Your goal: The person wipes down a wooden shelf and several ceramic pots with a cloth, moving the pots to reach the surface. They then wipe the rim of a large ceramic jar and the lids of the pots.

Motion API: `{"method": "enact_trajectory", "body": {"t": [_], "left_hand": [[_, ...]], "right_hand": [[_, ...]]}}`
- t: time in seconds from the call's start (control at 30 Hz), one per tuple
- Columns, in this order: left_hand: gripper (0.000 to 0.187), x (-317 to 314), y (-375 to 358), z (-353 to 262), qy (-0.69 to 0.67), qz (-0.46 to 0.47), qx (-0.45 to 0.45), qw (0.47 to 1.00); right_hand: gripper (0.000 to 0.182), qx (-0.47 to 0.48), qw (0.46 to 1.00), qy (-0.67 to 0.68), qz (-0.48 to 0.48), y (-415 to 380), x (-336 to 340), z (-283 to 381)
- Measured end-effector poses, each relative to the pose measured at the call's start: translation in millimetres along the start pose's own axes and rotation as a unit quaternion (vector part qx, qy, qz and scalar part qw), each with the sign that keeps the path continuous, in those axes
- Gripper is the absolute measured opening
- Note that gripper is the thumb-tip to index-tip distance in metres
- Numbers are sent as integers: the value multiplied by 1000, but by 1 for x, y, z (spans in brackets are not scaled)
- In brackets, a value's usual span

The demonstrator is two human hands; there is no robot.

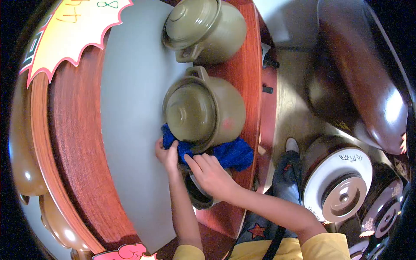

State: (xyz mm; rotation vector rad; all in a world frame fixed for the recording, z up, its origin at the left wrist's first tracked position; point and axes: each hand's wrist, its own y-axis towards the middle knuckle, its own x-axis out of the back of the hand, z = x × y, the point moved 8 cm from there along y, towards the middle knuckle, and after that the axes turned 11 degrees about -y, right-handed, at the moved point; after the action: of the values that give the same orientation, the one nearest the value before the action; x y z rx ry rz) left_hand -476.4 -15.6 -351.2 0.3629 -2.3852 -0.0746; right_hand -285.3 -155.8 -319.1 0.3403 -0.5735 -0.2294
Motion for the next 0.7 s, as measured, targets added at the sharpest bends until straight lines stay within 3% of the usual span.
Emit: {"method": "enact_trajectory", "body": {"t": [0.07, 0.13, 0.3, 0.37, 0.5, 0.6, 0.7], "left_hand": [[42, -4, 4, 0, -41, 3, 32, 999], [44, 1, 14, -1, -39, -44, -4, 998], [39, -5, 14, -15, 6, -16, -102, 995], [33, -9, -8, -29, 194, -11, -196, 961], [32, -8, -61, -53, 219, -23, -152, 964], [31, -15, -96, -74, 240, 3, -163, 957], [30, -31, -122, -91, 174, 61, -141, 973]], "right_hand": [[47, -20, 1000, 15, 6, 2, -3, -6], [48, -23, 1000, 21, -2, 2, -4, -9], [48, -17, 1000, 6, 14, -12, -17, -15], [45, -12, 999, 19, 31, -17, -21, -16], [46, -12, 998, 55, 28, -29, 0, -25], [47, -41, 997, 66, -30, -38, 34, -41], [45, -82, 989, 56, -109, -42, 74, -62]]}}
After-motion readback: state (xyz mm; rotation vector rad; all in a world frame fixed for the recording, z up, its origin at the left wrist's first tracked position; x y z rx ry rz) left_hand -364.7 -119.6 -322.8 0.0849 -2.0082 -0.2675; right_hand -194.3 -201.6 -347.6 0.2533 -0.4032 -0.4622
